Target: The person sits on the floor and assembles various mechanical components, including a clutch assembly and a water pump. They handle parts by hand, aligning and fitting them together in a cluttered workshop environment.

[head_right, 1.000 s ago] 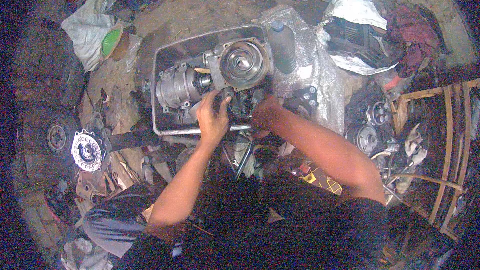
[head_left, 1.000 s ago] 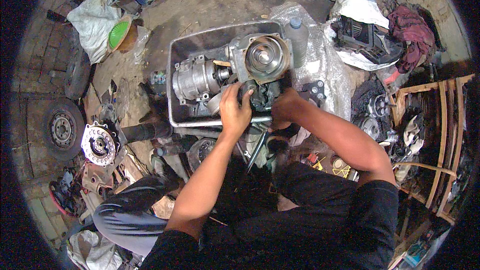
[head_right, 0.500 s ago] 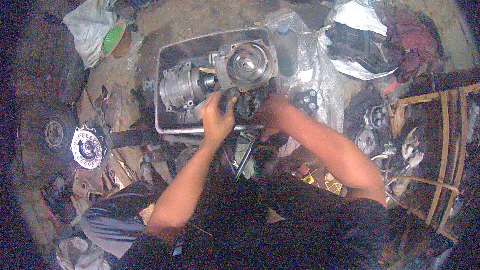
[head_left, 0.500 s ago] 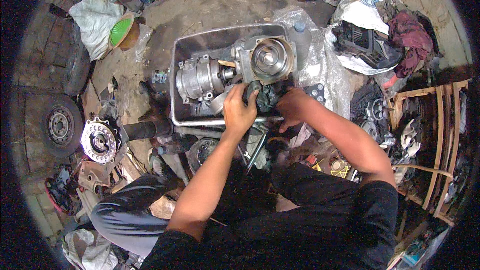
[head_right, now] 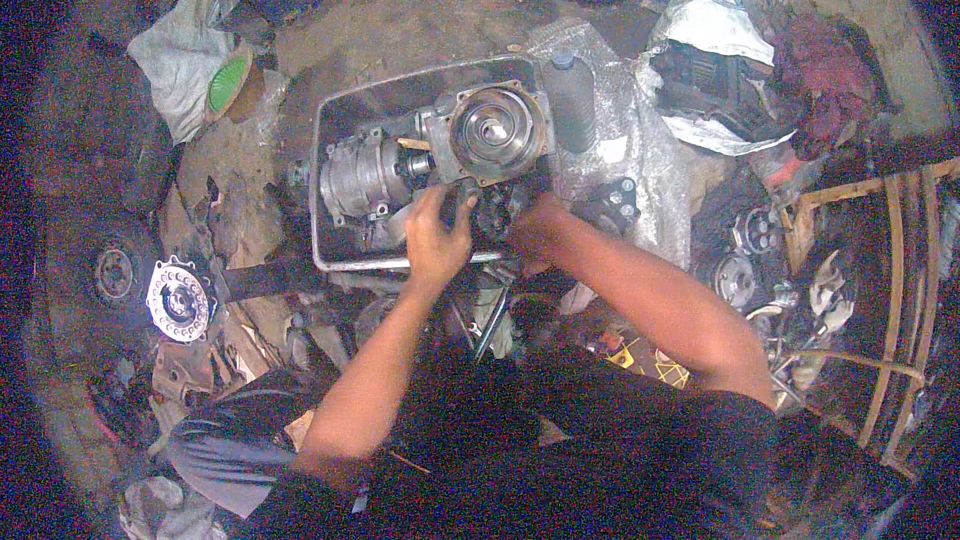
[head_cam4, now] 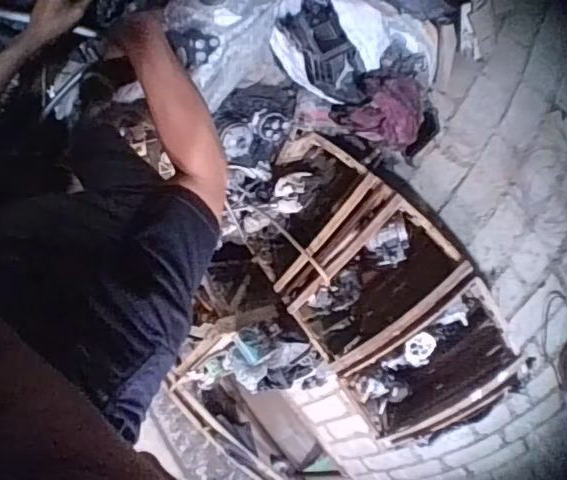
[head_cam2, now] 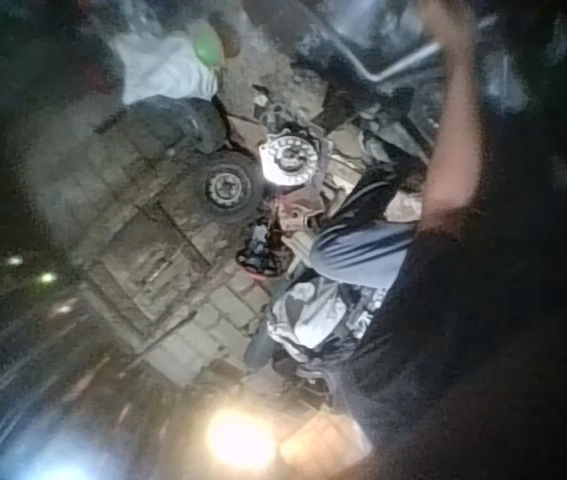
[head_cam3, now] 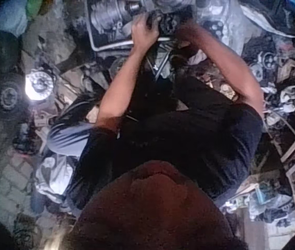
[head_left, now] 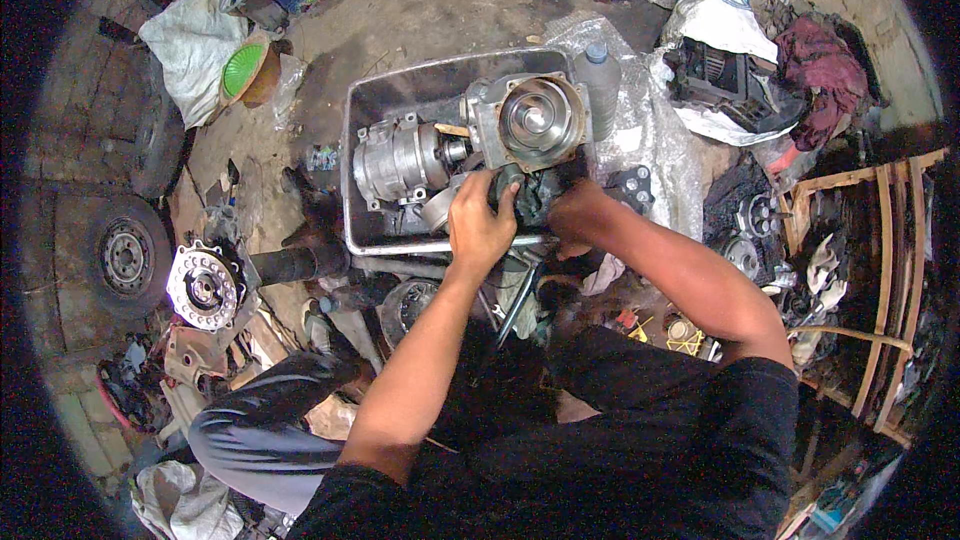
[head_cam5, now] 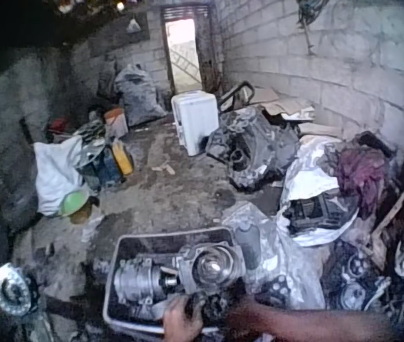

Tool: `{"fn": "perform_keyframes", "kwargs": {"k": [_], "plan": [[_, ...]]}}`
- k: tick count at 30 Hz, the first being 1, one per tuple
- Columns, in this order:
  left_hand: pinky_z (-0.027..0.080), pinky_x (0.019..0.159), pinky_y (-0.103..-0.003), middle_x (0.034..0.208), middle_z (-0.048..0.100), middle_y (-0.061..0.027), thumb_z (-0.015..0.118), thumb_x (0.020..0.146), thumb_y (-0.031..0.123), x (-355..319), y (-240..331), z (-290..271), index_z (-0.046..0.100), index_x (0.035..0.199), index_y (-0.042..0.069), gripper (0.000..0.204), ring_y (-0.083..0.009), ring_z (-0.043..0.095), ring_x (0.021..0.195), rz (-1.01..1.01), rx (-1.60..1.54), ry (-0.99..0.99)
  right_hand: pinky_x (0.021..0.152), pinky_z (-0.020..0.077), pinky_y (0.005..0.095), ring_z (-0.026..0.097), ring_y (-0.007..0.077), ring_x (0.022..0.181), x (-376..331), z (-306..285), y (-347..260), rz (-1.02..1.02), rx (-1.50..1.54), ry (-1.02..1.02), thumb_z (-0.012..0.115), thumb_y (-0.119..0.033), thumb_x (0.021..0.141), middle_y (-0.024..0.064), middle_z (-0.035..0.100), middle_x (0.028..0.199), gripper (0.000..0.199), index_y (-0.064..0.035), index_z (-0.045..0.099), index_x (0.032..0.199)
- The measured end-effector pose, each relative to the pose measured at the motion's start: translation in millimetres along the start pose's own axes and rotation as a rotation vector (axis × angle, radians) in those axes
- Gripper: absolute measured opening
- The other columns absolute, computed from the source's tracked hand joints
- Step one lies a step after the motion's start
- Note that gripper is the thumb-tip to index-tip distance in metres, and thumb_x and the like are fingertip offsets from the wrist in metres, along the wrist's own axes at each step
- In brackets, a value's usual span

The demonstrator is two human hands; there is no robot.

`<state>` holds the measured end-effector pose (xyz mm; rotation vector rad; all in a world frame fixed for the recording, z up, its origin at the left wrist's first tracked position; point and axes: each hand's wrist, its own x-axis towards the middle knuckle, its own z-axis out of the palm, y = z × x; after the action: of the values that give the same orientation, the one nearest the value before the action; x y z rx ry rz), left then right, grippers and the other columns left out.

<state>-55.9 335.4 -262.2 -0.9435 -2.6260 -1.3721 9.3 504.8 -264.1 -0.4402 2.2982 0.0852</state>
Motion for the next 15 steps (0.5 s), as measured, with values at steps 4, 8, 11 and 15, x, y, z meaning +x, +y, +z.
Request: {"fn": "perform_keyframes", "kwargs": {"k": [4, 8, 11, 15], "plan": [[0.051, 0.080, -0.050, 0.095, 0.067, -0.0250, 0.073, 0.088, 0.011, 1, 3, -1, 0.065, 0.100, -0.004, 0.021, -0.0465, 0.065, 0.090, 0.029, -0.023, 0.008, 0.072, 0.0596, 0.0469, 0.074, 0.0302, 0.088, -24, 9, 0, 0.028, 0.509, 0.217, 0.078, -0.033, 0.080, 0.0098, 0.076, 0.094, 0.027, -0.0141, 0.077, 0.099], [0.052, 0.077, -0.048, 0.094, 0.067, -0.0230, 0.072, 0.089, 0.011, 0, 1, 2, 0.065, 0.097, -0.004, 0.018, -0.0438, 0.066, 0.088, 0.065, 0.000, 0.091, 0.075, 0.0583, 0.0471, 0.072, 0.0383, 0.092, -59, -5, 5, -0.076, 0.678, 0.460, 0.077, -0.014, 0.077, 0.0193, 0.072, 0.094, 0.020, -0.0027, 0.074, 0.093], [0.052, 0.076, -0.042, 0.094, 0.067, -0.0199, 0.070, 0.091, 0.012, 0, 6, -4, 0.066, 0.098, -0.003, 0.017, -0.0362, 0.067, 0.085, 0.022, -0.050, 0.158, 0.078, 0.0565, 0.0473, 0.070, 0.0409, 0.093, -100, -51, 14, -0.061, 0.444, 0.475, 0.077, -0.007, 0.073, 0.0220, 0.070, 0.094, 0.021, 0.0018, 0.071, 0.092], [0.051, 0.078, -0.033, 0.099, 0.070, -0.0136, 0.065, 0.097, 0.011, -10, 16, -33, 0.068, 0.111, 0.000, 0.019, -0.0224, 0.067, 0.087, -0.039, -0.315, 0.139, 0.083, 0.0535, 0.0472, 0.068, 0.0402, 0.093, -123, -96, 12, -0.164, 0.555, 0.572, 0.075, -0.006, 0.074, 0.0200, 0.069, 0.094, 0.021, -0.0002, 0.071, 0.094]]}}
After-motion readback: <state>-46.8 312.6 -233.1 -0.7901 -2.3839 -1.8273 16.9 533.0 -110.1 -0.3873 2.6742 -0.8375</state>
